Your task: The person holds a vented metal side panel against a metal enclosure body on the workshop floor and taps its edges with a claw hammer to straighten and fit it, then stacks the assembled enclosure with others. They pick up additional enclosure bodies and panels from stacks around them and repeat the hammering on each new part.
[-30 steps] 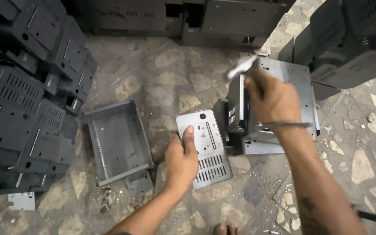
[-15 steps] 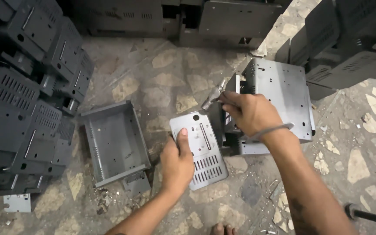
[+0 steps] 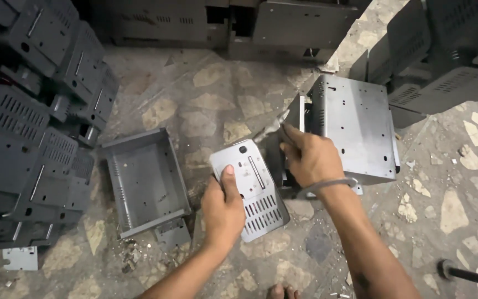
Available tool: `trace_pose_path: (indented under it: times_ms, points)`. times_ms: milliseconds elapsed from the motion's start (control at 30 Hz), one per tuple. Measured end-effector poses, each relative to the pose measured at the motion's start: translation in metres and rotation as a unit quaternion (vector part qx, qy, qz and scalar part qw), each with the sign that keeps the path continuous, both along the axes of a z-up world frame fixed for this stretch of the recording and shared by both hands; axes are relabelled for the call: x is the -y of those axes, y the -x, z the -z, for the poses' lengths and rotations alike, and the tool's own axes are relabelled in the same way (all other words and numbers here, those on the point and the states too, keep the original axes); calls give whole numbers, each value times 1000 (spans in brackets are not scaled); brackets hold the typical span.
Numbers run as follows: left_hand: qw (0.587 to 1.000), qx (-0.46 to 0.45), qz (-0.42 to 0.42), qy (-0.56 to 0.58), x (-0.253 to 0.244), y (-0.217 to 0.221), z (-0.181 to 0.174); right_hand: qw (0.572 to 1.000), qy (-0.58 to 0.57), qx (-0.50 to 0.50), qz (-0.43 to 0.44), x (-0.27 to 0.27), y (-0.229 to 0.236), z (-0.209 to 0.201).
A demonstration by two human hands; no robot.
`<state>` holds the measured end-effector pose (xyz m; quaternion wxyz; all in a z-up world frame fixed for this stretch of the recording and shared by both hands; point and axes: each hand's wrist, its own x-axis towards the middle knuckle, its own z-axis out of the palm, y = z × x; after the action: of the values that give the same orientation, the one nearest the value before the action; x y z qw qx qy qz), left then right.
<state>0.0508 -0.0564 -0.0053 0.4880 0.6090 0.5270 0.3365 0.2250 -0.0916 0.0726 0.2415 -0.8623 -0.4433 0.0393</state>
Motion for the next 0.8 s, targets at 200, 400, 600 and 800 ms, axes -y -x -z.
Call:
trace_pose_path:
  times_ms: [200,400,600,800]
  points:
    - [1000,5,-22,9,2,-1,-2,999,-11,-17,-26,27,6,24]
    - [988,106,-112,24,-3,-26,10,905,-171,-343,185,110,43,50]
    - [980,102,-169,-6,-15,-51,12,844,-255,-380,278,144,31,54]
    - [980,107,-162,-34,-10,-51,4,847,-272,-347,297,119,33,43]
